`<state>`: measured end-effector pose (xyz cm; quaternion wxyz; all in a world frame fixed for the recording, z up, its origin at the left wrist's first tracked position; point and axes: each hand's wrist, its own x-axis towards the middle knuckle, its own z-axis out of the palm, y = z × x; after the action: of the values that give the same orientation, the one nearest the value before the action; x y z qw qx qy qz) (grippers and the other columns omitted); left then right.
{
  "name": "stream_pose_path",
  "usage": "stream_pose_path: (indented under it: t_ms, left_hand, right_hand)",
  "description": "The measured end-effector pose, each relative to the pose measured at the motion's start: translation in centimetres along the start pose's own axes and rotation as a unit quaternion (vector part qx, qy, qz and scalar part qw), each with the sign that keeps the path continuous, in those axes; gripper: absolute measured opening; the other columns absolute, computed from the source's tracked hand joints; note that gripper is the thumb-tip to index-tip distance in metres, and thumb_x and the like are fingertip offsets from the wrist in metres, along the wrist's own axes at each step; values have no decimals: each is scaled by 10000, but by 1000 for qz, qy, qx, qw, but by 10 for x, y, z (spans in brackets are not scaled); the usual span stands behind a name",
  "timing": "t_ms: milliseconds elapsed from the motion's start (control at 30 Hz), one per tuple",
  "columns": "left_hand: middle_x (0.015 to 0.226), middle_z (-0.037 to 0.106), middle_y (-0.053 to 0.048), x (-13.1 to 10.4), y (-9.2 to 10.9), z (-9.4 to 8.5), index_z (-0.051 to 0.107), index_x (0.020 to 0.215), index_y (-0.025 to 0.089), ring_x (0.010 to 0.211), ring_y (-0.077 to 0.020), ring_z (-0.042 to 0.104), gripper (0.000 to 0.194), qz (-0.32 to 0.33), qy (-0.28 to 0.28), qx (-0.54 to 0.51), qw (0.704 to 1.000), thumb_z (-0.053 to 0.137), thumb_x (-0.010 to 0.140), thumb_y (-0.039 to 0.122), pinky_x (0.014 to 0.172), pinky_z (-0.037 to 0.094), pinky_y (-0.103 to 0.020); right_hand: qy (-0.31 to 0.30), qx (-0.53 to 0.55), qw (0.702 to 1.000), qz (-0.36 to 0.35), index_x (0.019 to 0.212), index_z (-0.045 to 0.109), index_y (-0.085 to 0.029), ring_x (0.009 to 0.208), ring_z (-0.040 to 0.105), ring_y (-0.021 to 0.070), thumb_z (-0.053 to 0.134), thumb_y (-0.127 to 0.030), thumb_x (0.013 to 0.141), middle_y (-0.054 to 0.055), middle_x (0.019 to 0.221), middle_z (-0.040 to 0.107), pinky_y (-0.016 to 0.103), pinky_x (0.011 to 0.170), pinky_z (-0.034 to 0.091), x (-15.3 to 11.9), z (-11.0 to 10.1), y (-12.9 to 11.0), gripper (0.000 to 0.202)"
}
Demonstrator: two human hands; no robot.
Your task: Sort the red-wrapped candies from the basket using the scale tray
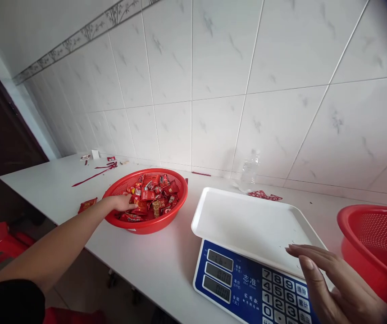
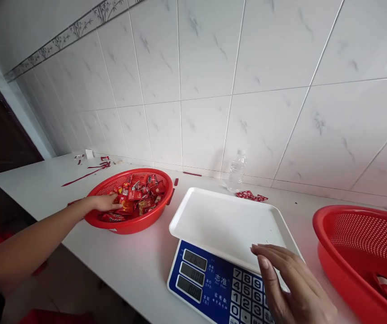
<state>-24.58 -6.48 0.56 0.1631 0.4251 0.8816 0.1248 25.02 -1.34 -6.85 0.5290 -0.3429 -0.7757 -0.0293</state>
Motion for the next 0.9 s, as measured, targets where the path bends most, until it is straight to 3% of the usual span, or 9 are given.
stream_pose_path:
  t_ms: [133,233,300,433,533,633,733,800,900]
  left_hand:
    - [1358,566,-150,5,-1,10,601,1217,163,1227,-318,550,481,-42,-45,-30,998,670,845,459,976,459,-497]
    - [1462,463,-217,4,7,16,595,1229,188,1310,-413,467,759,-50,-83,-84,992,770,629,618,849,526,-441]
    - [1452,479,-213,2,15,18,582,1218,220,1292,-413,485,816,-38,-111,-125,985,773,565,670,769,556,-405]
    - [1290,628,-166,-4,35,19,550,1182,228,1097,-299,649,723,33,-154,-213,964,658,675,731,804,567,-360]
    - [1377,548,-151,-9,44,16,482,1251,242,1127,-235,633,645,97,-139,-245,955,509,815,717,909,528,-330]
    - [1326,582,-115,-14,44,10,556,1173,245,1152,-253,606,583,117,-155,-192,962,581,782,677,932,501,-346]
    - [1109,701,-94,-20,38,7,674,1009,221,1043,-301,639,547,108,-223,-83,965,794,588,549,864,506,-363]
    - [1054,731,-86,-23,34,8,694,1046,234,973,-302,658,585,105,-257,-23,960,827,532,478,821,503,-355]
    - [1028,746,-85,-25,33,16,625,1242,273,908,-304,668,748,108,-258,37,959,803,533,429,799,485,-362]
  right_hand:
    - [7,10,1000,5,966,639,-307,814,680,245,463,-411,947,48,870,702,364,654,557,-3,4,3,205]
    - [7,17,1000,8,955,652,-302,796,684,231,472,-420,945,43,869,706,343,648,564,-2,5,4,215]
    - [3,24,1000,4,942,665,-288,771,688,223,483,-426,942,40,855,712,336,663,570,-1,4,3,229]
    - [-4,38,999,11,917,686,-260,770,692,207,500,-426,941,40,852,720,275,567,567,0,3,2,250]
    - [-3,45,999,20,905,693,-255,774,693,199,502,-443,937,45,851,722,221,425,517,1,3,2,270]
    - [-6,49,999,21,910,691,-258,758,688,179,509,-437,936,39,844,716,187,377,495,2,4,1,256]
    - [-8,52,998,17,912,680,-261,768,683,172,502,-422,943,38,852,711,183,413,516,1,4,2,242]
    - [-15,47,999,20,912,673,-263,794,683,180,494,-421,948,38,863,712,210,485,543,-2,4,5,241]
    - [-30,40,998,36,922,663,-264,846,683,206,490,-435,948,40,895,715,284,624,556,-8,5,11,244]
